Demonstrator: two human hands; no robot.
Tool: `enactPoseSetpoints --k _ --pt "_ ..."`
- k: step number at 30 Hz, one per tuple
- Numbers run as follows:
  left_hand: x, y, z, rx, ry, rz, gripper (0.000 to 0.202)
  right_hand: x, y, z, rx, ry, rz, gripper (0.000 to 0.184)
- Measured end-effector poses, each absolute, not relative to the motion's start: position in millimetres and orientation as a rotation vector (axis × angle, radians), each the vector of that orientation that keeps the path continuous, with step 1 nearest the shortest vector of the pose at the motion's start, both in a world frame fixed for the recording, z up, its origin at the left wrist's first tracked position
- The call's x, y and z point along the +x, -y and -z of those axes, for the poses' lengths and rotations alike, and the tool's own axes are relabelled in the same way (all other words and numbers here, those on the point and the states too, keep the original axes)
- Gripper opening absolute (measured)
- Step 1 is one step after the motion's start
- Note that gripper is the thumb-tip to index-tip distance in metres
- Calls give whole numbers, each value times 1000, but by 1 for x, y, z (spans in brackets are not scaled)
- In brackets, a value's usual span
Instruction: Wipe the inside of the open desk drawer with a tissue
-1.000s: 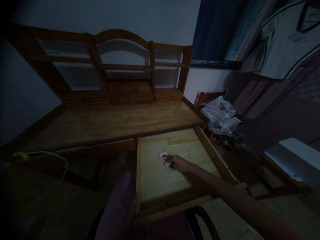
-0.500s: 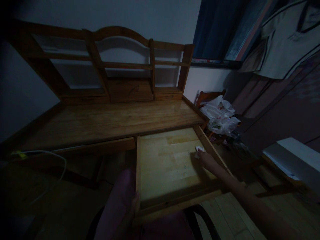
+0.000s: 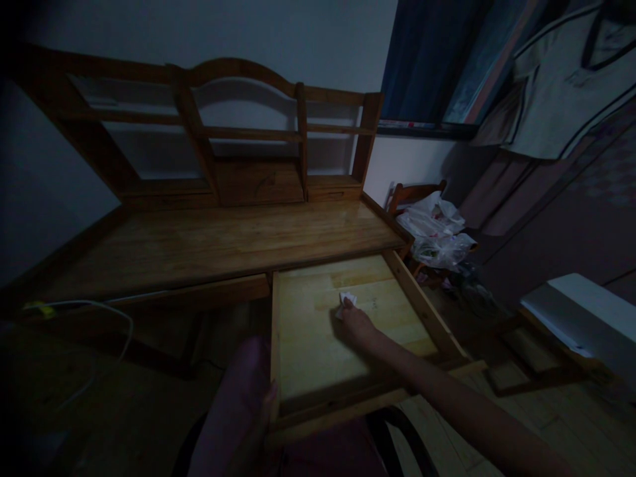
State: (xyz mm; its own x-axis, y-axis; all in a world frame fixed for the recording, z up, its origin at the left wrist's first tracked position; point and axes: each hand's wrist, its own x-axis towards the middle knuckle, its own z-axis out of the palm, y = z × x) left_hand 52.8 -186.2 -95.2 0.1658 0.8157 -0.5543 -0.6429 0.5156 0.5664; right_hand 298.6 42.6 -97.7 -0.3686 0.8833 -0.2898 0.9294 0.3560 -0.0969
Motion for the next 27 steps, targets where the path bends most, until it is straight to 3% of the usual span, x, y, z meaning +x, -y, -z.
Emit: enactPoseSetpoints --k 5,10,17,22,27 --pt "57 179 97 224 -962 -1052 44 250 -43 94 1510 -2586 392 32" --pt "57 178 98 221 -961 -1048 46 210 -46 97 1428 -2700 413 28" --pt "59 179 96 204 -945 -1057 52 186 -42 109 1128 -2925 539 34" --pt "57 179 96 193 -919 -1068 47 205 -37 108 731 -3080 628 55" --pt "54 183 98 176 -901 -1085 47 244 -34 98 529 -3068 730 52"
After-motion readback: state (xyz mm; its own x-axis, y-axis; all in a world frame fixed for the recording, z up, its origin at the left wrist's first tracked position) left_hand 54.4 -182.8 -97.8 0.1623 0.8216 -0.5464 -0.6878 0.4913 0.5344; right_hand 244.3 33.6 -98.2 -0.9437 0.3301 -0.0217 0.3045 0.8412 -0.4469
